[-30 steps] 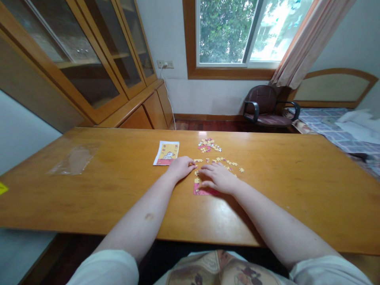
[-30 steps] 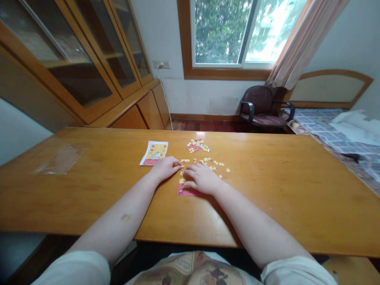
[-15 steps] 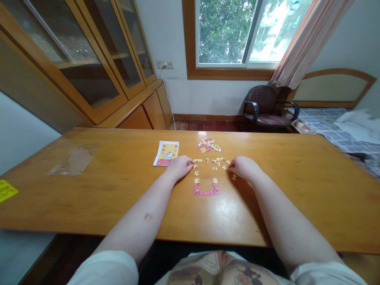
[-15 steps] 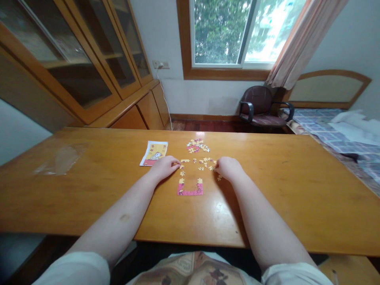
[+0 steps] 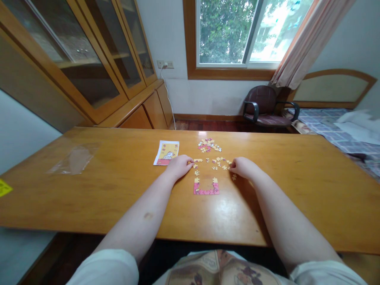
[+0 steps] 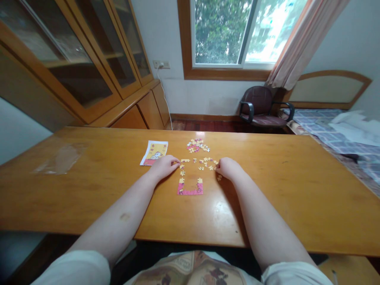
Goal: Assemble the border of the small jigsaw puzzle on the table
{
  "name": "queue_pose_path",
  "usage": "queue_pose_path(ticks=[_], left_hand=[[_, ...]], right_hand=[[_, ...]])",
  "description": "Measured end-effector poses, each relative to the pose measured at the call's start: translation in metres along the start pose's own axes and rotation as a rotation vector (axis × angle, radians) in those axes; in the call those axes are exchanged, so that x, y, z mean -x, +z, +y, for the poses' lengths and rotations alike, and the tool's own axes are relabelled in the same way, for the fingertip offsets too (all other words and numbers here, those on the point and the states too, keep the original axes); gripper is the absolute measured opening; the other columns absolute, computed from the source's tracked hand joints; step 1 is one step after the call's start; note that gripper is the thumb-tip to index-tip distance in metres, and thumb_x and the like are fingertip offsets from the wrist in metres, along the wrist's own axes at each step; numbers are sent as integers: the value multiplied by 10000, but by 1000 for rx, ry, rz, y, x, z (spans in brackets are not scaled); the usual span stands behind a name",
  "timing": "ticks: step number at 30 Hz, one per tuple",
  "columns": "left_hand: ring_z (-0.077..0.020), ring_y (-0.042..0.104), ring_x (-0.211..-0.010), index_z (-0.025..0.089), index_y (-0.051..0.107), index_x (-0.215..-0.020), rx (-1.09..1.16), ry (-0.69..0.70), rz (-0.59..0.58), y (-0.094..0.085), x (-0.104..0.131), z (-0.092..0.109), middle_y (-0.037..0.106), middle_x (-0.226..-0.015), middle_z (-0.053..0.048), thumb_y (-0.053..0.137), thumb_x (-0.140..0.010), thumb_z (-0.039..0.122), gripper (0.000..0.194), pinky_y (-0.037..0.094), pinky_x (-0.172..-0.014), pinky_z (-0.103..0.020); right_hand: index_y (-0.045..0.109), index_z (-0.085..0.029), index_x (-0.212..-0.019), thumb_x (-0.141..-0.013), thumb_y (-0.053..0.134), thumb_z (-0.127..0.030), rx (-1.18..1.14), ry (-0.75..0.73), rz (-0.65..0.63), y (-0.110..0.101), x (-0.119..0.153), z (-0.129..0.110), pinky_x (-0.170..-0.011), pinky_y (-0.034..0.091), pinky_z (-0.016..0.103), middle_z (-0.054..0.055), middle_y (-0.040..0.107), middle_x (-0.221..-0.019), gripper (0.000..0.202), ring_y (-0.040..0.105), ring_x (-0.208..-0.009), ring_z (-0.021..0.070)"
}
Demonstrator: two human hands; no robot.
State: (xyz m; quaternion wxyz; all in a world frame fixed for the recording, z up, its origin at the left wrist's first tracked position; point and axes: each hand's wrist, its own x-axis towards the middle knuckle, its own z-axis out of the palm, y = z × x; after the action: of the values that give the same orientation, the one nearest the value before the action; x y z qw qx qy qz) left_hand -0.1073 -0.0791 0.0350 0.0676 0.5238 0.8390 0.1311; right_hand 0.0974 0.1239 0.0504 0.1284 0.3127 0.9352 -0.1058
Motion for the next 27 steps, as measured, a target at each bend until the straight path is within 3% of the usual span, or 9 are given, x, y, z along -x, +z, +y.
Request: queue_pose_path(ticks=[3,6,9,12,17,27], left_hand=[[-195,617,-859,250,733,-943,12,-1,8,1,-1,-1,694,-947,-41,518,-847,356,258,455,-741,-275],[-198,618,-864,247,732,-947,23,-5,12,1,-1,-1,695,-954,-45,517,-848,358,262,457,-746,-280],[-204,618,-875,245,732,-944,26,-15,9,2,0,0,696,-972,-46,516,-845,357,262,460,-748,-286],[-207,619,-895,251,732,-939,26,-22,3,2,0,1,698,-980,-42,518,-842,357,258,462,-760,-286],[-206,620,-899,247,733,-944,31,-29,3,2,-1,1,701,-982,-45,520,-842,361,262,464,-771,-285],[-199,621,-872,250,734,-939,26,-21,23,-1,0,-2,699,-950,-43,505,-847,354,268,464,-756,-281]], right_hand=[[717,-157,-687,-710,616,-211,-60,-8,12,1,-1,2,-533,344,224,71,689,-669,117,600,-619,158],[721,-160,-738,-689,632,-158,-179,-23,109,2,1,-4,-582,372,207,57,708,-737,102,609,-672,149],[723,-186,-802,-728,630,-197,-373,-105,179,9,5,-22,-614,394,196,24,718,-780,119,612,-689,129],[729,-214,-801,-745,645,-254,-492,-188,124,20,8,-46,-614,411,193,2,726,-806,109,625,-705,125],[741,-231,-857,-789,618,-252,-400,-205,148,35,3,-67,-694,430,211,7,735,-846,142,642,-771,139],[721,-236,-931,-875,536,-333,-202,-255,233,30,6,-61,-729,418,217,32,695,-968,216,617,-856,146]])
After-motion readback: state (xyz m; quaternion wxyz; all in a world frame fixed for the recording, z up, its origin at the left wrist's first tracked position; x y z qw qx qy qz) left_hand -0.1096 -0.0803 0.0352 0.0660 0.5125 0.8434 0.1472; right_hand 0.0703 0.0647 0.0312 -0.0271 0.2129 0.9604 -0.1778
